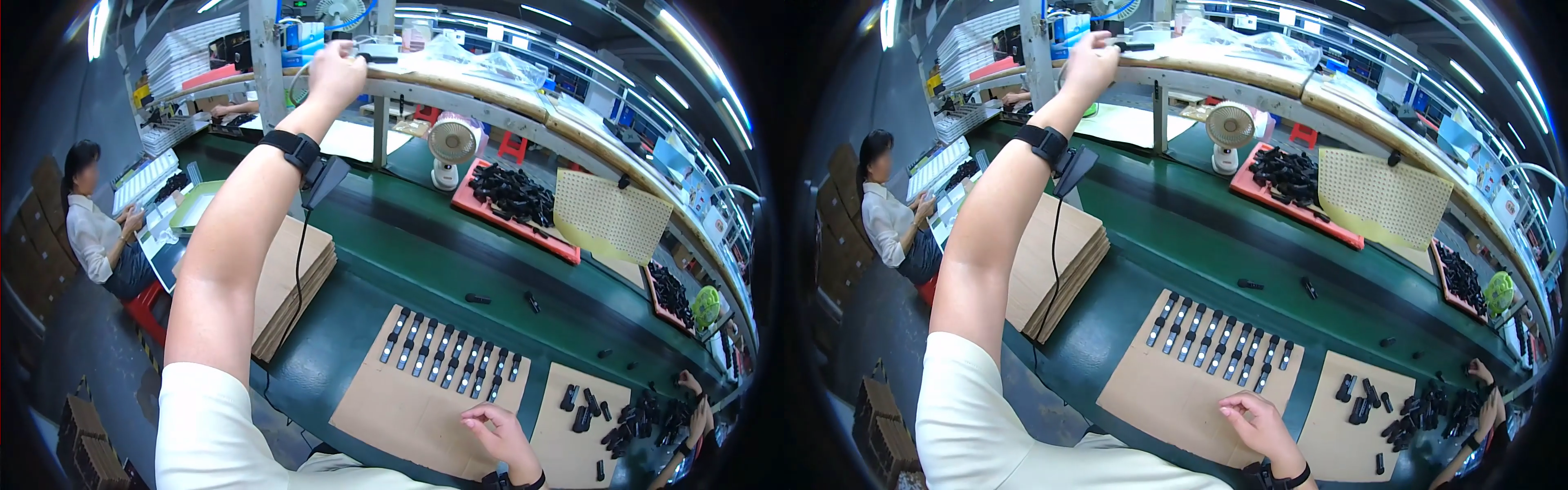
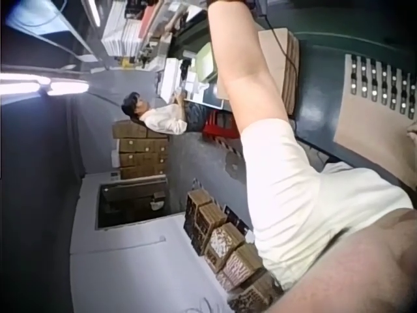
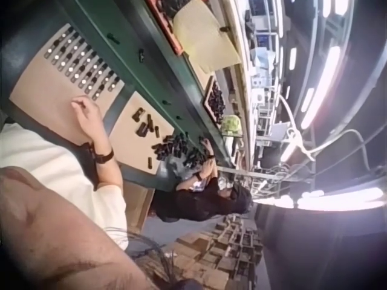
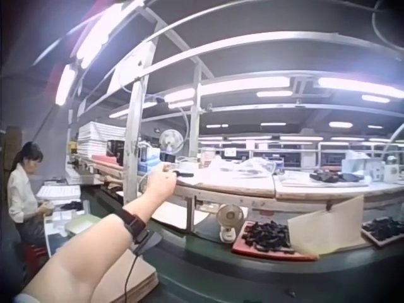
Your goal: The person picks up a microphone and a foam cover from the table, fits the cover onto the microphone by hand, and places the assembled unit onto a cardboard sheet.
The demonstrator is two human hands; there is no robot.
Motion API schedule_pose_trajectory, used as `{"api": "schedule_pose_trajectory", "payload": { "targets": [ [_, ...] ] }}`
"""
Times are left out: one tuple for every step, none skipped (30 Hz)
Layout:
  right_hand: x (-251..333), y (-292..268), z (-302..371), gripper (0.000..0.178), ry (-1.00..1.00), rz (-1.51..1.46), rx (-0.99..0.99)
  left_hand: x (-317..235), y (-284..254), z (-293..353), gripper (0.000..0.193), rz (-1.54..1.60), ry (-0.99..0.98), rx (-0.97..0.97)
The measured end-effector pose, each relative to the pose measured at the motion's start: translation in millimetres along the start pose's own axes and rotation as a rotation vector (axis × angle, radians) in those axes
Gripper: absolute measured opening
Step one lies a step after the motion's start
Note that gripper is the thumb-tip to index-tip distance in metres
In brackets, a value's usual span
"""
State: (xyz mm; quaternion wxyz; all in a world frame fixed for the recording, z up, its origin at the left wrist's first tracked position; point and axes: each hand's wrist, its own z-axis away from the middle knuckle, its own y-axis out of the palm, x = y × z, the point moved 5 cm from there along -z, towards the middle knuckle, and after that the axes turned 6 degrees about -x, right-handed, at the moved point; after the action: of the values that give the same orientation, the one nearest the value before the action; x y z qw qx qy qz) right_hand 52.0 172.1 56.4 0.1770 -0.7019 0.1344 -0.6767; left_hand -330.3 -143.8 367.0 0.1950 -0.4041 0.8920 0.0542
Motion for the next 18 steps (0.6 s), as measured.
{"api": "schedule_pose_trajectory", "payload": {
  "targets": [
    [0,0,-3,0.015,-0.036,0.004,0.004,0,-4,4,0.026,0.001,0.08,-0.139],
    [0,-2,-3,0.015,-0.058,0.008,-0.004,-3,-7,9,0.024,0.074,0.144,-0.169],
    [1,-4,0,0.015,-0.066,0.007,-0.013,-19,-10,18,0.022,0.15,0.201,-0.187],
    [5,-9,-1,0.015,-0.07,0.049,-0.02,-34,-6,31,0.022,0.173,0.181,-0.143],
    [11,-14,-5,0.014,-0.077,0.089,-0.02,-59,-14,48,0.016,0.241,0.175,-0.079],
    [14,-19,-8,0.014,-0.119,0.125,-0.029,-75,-17,65,0.013,0.315,0.167,-0.025],
    [14,-24,-16,0.013,-0.175,0.158,-0.032,-77,-13,80,0.013,0.329,0.157,0.001],
    [12,-33,-23,0.013,-0.171,0.182,-0.038,-85,-1,98,0.014,0.347,0.288,0.125],
    [9,-43,-31,0.013,-0.168,0.207,-0.042,-92,10,117,0.017,0.365,0.421,0.245],
    [8,-53,-42,0.014,-0.153,0.218,-0.058,-94,15,134,0.017,0.376,0.415,0.259],
    [5,-64,-52,0.014,-0.136,0.232,-0.074,-97,32,159,0.015,0.385,0.348,0.444],
    [0,-78,-64,0.014,-0.101,0.222,-0.103,-99,49,183,0.013,0.391,0.279,0.624],
    [-5,-89,-78,0.015,-0.07,0.209,-0.129,-99,62,204,0.012,0.348,0.306,0.745],
    [-11,-102,-92,0.015,-0.028,0.294,-0.147,-97,75,225,0.011,0.301,0.333,0.865],
    [-18,-115,-106,0.015,0.018,0.378,-0.165,-99,82,240,0.011,0.31,0.327,0.875],
    [-27,-127,-121,0.016,-0.019,0.44,-0.195,-101,92,261,0.014,0.26,0.342,1.043],
    [-38,-136,-137,0.018,-0.06,0.497,-0.217,-99,99,281,0.017,0.197,0.352,1.214],
    [-47,-143,-152,0.018,-0.052,0.493,-0.211,-97,105,294,0.017,0.198,0.346,1.224]
  ]
}}
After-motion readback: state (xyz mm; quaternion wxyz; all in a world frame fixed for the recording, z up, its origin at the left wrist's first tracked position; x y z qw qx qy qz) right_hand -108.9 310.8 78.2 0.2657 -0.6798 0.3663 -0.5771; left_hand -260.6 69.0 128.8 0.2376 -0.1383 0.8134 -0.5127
